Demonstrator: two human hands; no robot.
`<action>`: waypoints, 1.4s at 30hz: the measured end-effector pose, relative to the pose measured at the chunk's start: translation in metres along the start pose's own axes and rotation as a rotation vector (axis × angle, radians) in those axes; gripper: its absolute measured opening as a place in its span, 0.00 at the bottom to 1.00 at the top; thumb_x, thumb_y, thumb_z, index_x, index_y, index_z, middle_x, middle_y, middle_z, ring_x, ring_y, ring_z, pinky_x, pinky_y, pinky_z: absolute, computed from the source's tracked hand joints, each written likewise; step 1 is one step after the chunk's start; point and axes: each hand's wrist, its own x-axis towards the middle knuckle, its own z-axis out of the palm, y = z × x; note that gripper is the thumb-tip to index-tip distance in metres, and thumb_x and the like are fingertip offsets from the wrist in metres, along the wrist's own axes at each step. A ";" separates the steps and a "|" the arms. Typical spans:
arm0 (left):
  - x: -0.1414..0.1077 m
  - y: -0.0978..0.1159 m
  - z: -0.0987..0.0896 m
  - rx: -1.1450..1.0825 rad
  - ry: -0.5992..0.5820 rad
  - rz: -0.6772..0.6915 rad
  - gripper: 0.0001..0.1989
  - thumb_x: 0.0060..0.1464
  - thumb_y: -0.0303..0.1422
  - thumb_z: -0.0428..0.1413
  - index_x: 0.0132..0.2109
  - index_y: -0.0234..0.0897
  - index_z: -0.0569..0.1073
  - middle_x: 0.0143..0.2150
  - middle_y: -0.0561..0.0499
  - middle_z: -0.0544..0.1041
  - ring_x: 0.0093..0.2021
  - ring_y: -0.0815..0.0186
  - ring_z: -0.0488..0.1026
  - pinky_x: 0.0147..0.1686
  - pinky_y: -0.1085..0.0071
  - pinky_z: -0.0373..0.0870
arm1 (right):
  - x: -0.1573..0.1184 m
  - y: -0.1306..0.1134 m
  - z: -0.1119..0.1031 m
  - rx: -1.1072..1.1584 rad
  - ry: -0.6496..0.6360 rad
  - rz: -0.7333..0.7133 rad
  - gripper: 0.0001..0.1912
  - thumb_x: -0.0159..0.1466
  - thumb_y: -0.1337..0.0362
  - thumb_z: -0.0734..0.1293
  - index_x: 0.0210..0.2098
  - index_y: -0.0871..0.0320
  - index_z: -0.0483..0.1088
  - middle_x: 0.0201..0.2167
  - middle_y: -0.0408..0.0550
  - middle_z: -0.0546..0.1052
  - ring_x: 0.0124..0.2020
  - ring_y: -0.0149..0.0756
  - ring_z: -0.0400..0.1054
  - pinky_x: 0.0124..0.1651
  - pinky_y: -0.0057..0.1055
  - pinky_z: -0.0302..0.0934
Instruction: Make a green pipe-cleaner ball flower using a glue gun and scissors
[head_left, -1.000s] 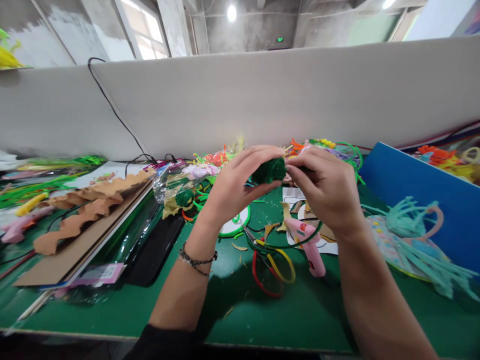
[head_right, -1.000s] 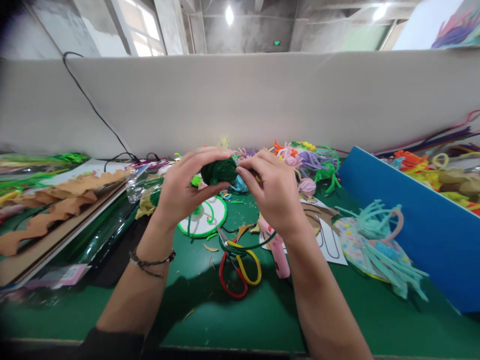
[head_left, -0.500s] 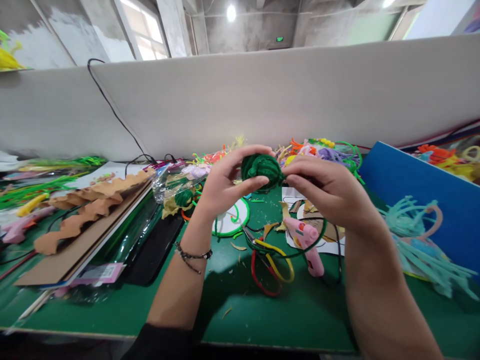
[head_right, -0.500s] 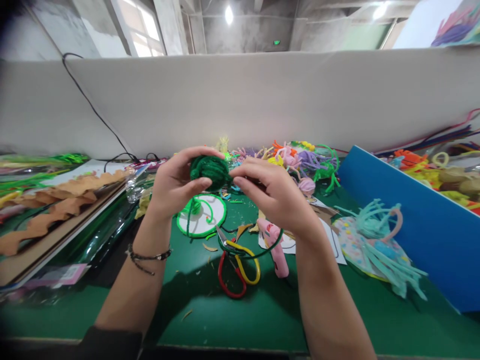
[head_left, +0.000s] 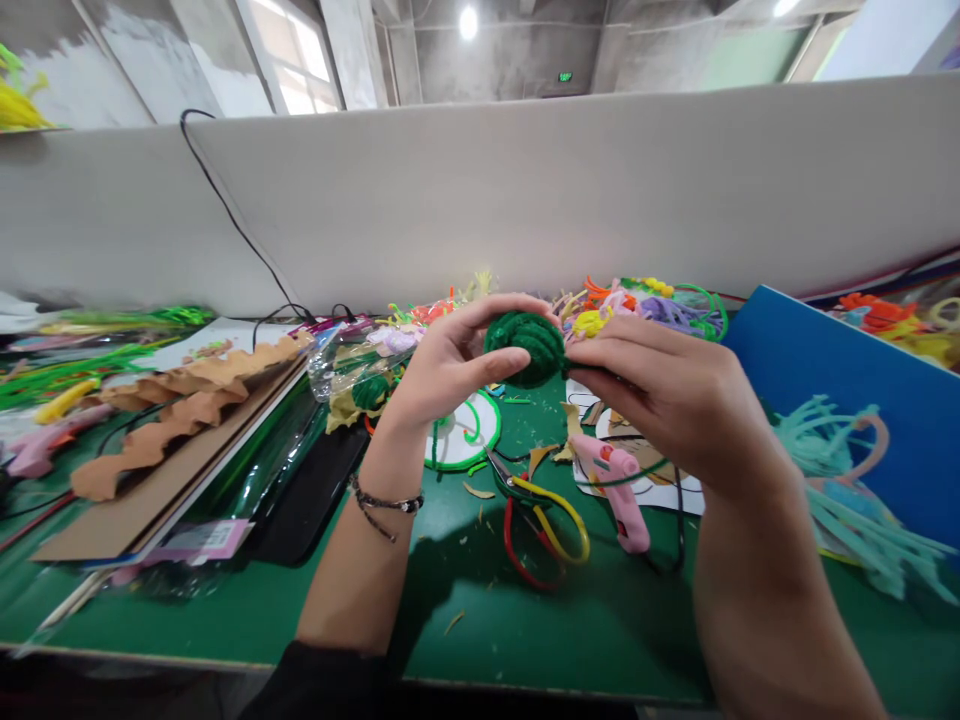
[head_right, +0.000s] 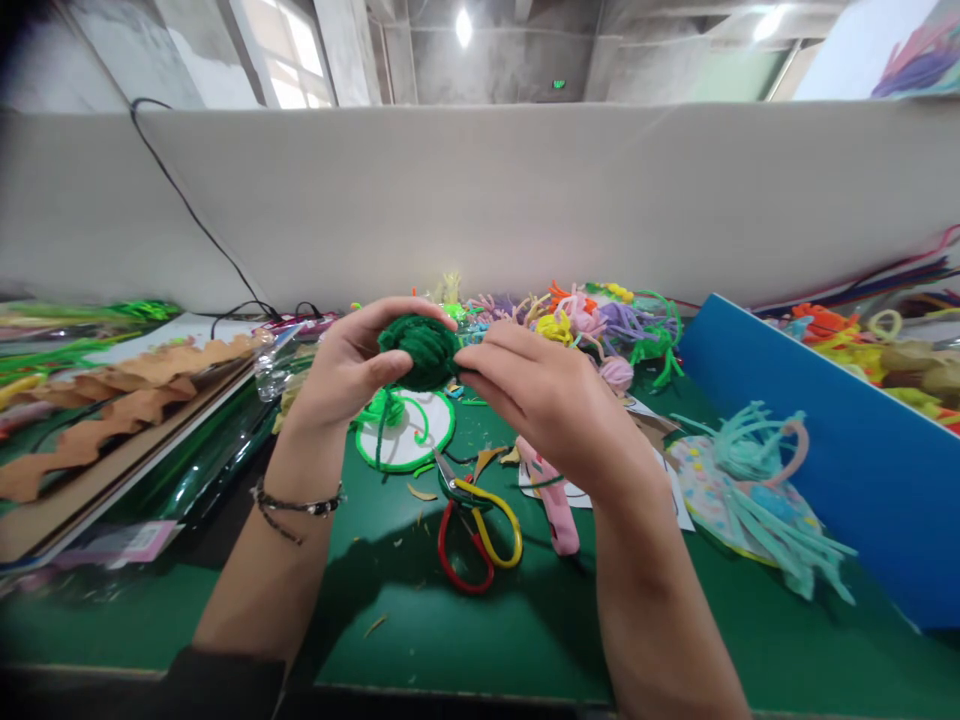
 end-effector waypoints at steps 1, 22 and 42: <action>0.000 0.000 0.000 -0.014 -0.007 -0.016 0.17 0.46 0.43 0.58 0.42 0.38 0.71 0.43 0.49 0.75 0.46 0.61 0.73 0.42 0.66 0.72 | 0.000 0.000 0.000 0.010 -0.002 -0.007 0.07 0.63 0.69 0.60 0.34 0.58 0.69 0.28 0.45 0.74 0.30 0.30 0.69 0.33 0.26 0.64; 0.001 -0.016 -0.004 0.067 -0.066 -0.051 0.25 0.47 0.52 0.52 0.47 0.40 0.67 0.49 0.46 0.72 0.48 0.61 0.71 0.37 0.68 0.74 | 0.001 0.001 0.008 0.064 0.055 0.070 0.09 0.60 0.71 0.61 0.32 0.50 0.69 0.28 0.41 0.76 0.27 0.30 0.69 0.28 0.29 0.63; 0.001 0.000 0.006 0.318 -0.073 0.010 0.17 0.50 0.36 0.56 0.48 0.39 0.70 0.48 0.47 0.74 0.45 0.63 0.72 0.35 0.74 0.74 | 0.000 0.006 0.003 0.151 -0.068 0.203 0.04 0.59 0.66 0.61 0.27 0.55 0.63 0.17 0.38 0.66 0.17 0.25 0.56 0.20 0.25 0.51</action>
